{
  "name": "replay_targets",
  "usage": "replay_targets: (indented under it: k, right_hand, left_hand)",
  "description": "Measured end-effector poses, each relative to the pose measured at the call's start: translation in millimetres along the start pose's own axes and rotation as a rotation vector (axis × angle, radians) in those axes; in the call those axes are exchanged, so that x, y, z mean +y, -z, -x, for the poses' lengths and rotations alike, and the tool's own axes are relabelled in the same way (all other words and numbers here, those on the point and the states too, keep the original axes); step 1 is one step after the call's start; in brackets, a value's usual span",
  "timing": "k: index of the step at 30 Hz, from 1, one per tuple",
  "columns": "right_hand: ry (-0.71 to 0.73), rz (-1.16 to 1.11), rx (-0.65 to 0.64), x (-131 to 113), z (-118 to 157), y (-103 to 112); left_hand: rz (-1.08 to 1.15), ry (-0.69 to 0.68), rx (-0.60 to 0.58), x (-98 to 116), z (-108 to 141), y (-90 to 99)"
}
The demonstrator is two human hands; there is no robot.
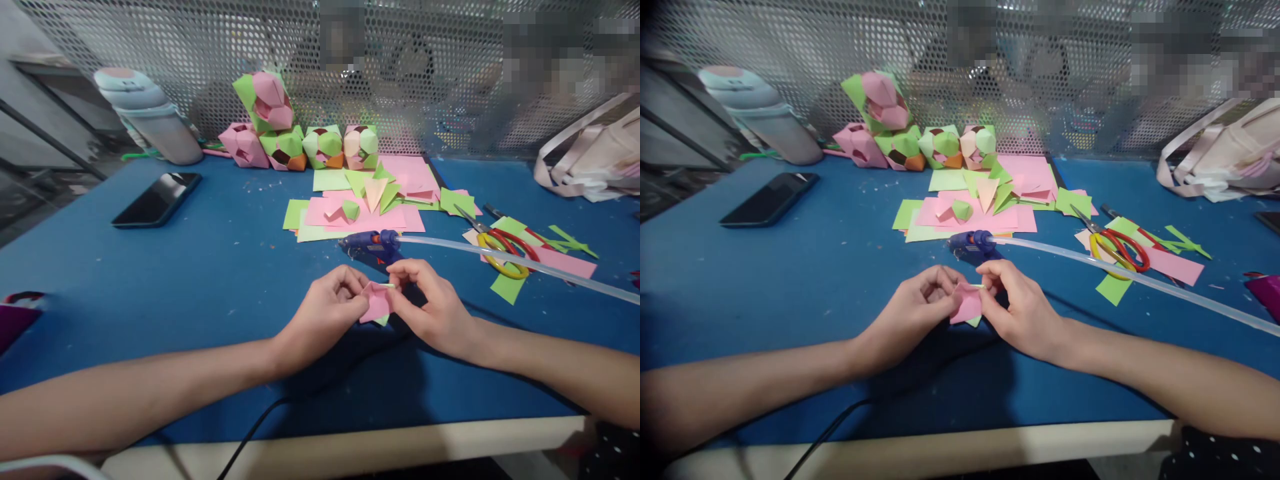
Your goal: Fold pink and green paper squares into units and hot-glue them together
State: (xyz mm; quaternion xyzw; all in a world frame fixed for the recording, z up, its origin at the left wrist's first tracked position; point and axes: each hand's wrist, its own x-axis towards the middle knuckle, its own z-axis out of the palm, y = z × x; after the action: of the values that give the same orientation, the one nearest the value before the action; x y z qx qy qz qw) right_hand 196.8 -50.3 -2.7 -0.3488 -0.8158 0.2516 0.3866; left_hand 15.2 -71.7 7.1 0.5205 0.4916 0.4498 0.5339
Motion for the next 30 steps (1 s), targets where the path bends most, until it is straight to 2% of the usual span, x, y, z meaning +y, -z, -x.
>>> replay_targets:
  k: [3,6,11,17,19,23,26,28,30]
  right_hand:
    - [0.073,0.044,0.005,0,1,-1]
    - [0.160,0.064,-0.018,2,1,-1]
    - [0.185,0.027,-0.016,1,-1,-2]
    - [0.323,-0.002,-0.068,-4,-5,0]
    - [0.264,-0.021,-0.052,-4,-3,2]
    - [0.112,-0.094,0.087,3,0,10]
    - [0.015,-0.023,0.179,13,-3,12]
    - [-0.092,0.073,0.183,18,-10,12]
    - [-0.158,0.134,0.113,22,-19,9]
  left_hand:
    - [0.049,0.054,-0.073,1,2,-1.3]
    - [0.005,0.062,-0.137,2,4,-1.4]
    - [-0.105,0.023,-0.137,2,4,-1.0]
    - [-0.101,0.025,-0.172,0,5,-1.2]
    - [-0.114,0.006,-0.148,1,5,-0.7]
    - [-0.139,-0.014,-0.018,3,1,3.1]
    - [-0.132,0.022,0.065,2,-3,7.8]
    - [-0.093,0.037,0.075,-1,-7,10.4]
    - [-0.072,0.043,0.071,-3,-9,11.5]
